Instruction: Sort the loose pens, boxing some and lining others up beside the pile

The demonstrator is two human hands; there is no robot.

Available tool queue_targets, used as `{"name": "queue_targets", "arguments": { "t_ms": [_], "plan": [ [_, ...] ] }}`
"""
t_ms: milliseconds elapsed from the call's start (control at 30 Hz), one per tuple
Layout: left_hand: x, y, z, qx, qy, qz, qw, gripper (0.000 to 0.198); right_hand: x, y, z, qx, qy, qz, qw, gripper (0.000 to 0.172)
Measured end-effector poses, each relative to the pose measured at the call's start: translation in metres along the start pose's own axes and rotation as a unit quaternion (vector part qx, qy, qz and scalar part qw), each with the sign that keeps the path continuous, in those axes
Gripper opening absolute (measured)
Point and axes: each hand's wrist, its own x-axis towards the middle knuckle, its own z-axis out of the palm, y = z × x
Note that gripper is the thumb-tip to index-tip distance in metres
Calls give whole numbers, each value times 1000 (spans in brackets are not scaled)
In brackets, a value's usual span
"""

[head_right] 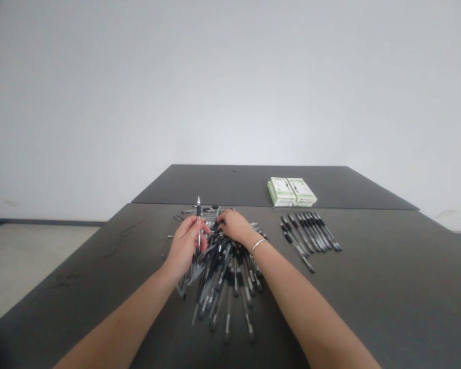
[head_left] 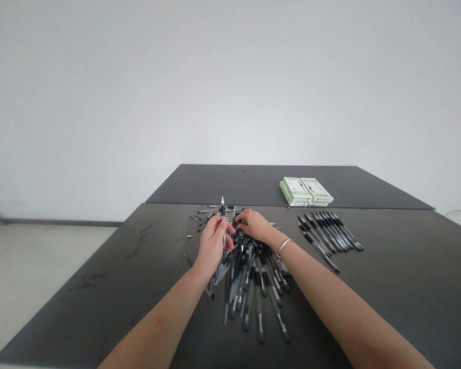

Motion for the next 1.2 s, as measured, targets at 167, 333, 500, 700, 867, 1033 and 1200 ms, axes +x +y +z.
{"name": "queue_targets", "arguments": {
  "t_ms": [167,333,500,700,867,1033,1200],
  "plan": [
    [0,0,1,-1,4,4,1000,26,1,1,-1,-6,-2,1,1000,19],
    [0,-2,-1,0,7,8,1000,26,2,0,-1,-5,0,-6,1000,18],
    [0,-2,-1,-2,10,13,1000,26,0,-5,-2,9,2,-40,999,27],
    [1,-1,-1,5,9,18,1000,25,0,-12,-4,24,-8,-66,997,26],
    [1,-2,-1,5,8,15,1000,25,2,-14,-1,34,-10,-103,994,32],
    [0,0,0,-5,10,15,1000,26,5,-15,3,31,-23,-132,991,15],
    [0,0,0,-8,10,17,1000,26,6,-18,0,16,-30,-136,990,13]
  ]
}}
